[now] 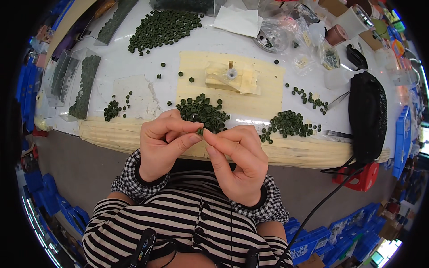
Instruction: Inspecting and sorting small green plastic parts on a factory workbench.
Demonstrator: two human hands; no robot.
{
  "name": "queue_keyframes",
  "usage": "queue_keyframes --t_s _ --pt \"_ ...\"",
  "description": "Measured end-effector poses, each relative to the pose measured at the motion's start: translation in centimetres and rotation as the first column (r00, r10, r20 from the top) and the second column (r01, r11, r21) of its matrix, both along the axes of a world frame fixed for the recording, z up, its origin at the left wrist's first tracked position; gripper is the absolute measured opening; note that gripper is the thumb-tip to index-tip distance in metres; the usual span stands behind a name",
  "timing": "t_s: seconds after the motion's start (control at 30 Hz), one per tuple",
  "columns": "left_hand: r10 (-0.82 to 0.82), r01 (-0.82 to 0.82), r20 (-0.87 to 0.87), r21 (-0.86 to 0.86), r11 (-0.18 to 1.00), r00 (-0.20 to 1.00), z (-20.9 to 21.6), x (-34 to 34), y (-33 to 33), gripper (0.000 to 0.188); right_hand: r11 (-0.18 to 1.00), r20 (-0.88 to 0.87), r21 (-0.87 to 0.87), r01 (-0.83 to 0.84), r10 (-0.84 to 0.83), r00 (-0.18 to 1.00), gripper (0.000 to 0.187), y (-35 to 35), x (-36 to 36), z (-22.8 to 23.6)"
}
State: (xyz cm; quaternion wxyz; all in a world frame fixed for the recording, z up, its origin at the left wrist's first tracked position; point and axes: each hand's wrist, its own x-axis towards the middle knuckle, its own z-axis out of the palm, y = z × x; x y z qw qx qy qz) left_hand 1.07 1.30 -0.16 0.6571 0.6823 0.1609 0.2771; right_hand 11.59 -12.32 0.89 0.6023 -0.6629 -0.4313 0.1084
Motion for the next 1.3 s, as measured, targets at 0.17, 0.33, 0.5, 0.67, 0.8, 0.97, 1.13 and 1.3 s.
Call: queue_keyframes --t_s 0.17,0.33,0.5,0.67,0.8,0.97,1.13,1.3 --pt "0.061 -0.059 0.006 0.347 0.936 0.998 0.8 -0.1 0.2 0.025 1.000 -0.056 0.007 -0.025 0.025 0.998 0.026 0.0 0.1 -0.1" --pt "0.008 -0.007 -0.002 0.365 0.931 1.000 0.9 -0.1 0.8 0.026 1.000 0.026 0.011 -0.019 0.019 0.999 0.027 0.1 0.0 -0.2" --pt "-0.029 0.041 -0.048 0.294 0.955 0.998 1.0 0.1 0.9 0.021 1.000 0.146 -0.029 0.006 -0.001 0.989 0.030 0.0 0.0 0.3" --pt "-0.243 0.248 0.073 -0.476 0.844 0.967 0.0 0.3 1.1 0.015 1.000 0.092 0.018 -0.022 0.020 0.996 0.033 -0.3 0.1 0.4" --pt "-0.306 0.315 0.171 -0.797 0.516 0.936 0.5 0.1 1.2 0.015 0.997 0.285 0.056 0.050 -0.064 0.956 0.035 0.0 0.3 0.6" --pt "-0.340 0.397 0.266 -0.822 0.409 0.902 -0.3 0.1 1.2 0.014 0.998 0.404 0.045 0.049 -0.063 0.913 0.036 0.3 0.2 0.8" --pt "-0.347 0.409 0.285 -0.835 0.368 0.893 -0.4 0.0 1.3 0.014 0.999 0.425 0.035 0.028 -0.040 0.904 0.033 0.3 0.2 1.1" --pt "-0.351 0.417 0.303 -0.851 0.319 0.886 -0.4 0.0 1.4 0.015 0.992 0.415 0.063 0.107 -0.124 0.902 0.041 0.2 0.1 0.8"
